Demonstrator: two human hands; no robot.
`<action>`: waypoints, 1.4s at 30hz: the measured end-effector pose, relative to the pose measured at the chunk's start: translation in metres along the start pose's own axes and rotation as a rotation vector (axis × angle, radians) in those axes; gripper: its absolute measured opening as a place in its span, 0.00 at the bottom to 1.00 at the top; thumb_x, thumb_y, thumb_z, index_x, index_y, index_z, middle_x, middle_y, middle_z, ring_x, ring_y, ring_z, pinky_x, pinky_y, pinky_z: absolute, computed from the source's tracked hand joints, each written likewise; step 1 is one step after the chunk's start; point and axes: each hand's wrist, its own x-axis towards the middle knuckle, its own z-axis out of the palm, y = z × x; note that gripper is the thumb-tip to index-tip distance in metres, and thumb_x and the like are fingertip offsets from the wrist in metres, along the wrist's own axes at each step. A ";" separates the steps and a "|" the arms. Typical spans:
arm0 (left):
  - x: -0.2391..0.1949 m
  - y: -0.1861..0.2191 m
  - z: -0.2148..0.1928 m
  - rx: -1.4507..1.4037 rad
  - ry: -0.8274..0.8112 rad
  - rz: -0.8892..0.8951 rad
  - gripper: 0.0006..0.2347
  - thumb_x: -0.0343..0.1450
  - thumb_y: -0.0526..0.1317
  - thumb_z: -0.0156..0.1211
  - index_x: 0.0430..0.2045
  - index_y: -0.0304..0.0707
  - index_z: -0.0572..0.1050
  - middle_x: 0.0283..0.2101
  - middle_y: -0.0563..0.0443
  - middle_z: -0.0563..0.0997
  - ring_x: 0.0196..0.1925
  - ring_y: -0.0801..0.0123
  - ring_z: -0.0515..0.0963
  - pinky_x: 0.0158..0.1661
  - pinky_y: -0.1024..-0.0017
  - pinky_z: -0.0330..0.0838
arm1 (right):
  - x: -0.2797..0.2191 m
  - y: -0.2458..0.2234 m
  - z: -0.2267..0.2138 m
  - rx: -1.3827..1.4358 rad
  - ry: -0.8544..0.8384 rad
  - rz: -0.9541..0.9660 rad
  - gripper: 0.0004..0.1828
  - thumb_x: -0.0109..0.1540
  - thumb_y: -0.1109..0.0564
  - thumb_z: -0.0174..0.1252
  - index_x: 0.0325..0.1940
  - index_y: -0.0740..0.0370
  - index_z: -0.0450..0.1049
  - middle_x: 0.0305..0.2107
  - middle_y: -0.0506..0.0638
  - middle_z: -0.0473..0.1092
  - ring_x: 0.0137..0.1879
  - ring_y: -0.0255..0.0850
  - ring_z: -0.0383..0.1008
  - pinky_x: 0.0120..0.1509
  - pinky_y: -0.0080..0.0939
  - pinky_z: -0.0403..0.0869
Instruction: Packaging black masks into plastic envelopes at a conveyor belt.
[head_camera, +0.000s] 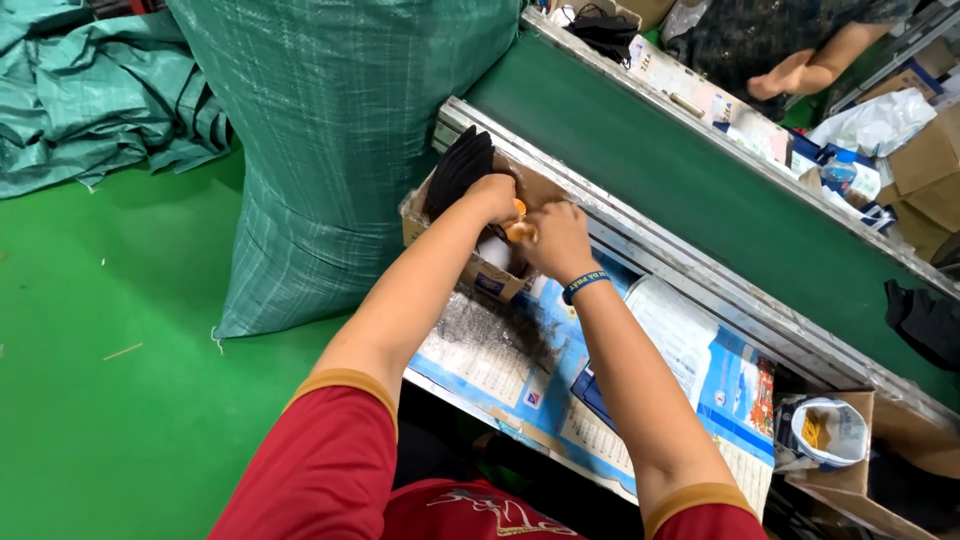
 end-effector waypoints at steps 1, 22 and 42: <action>-0.009 0.006 -0.006 -0.002 0.003 0.001 0.19 0.60 0.44 0.75 0.42 0.40 0.80 0.49 0.43 0.82 0.53 0.53 0.81 0.52 0.62 0.75 | -0.001 0.003 -0.001 -0.004 0.001 -0.001 0.16 0.58 0.51 0.59 0.48 0.55 0.81 0.46 0.53 0.73 0.63 0.51 0.67 0.74 0.57 0.57; -0.072 0.003 -0.023 0.063 0.106 0.399 0.15 0.59 0.39 0.72 0.39 0.40 0.81 0.41 0.43 0.82 0.49 0.50 0.81 0.49 0.58 0.74 | 0.020 0.017 0.013 0.238 -0.077 0.072 0.26 0.48 0.42 0.75 0.46 0.53 0.82 0.34 0.48 0.80 0.45 0.44 0.79 0.72 0.56 0.50; -0.085 0.007 -0.034 -0.182 0.069 0.375 0.12 0.62 0.41 0.69 0.35 0.38 0.78 0.35 0.42 0.83 0.40 0.52 0.83 0.41 0.61 0.76 | 0.017 0.024 0.015 0.282 -0.071 0.099 0.13 0.50 0.47 0.70 0.37 0.49 0.84 0.28 0.46 0.80 0.42 0.42 0.78 0.76 0.53 0.50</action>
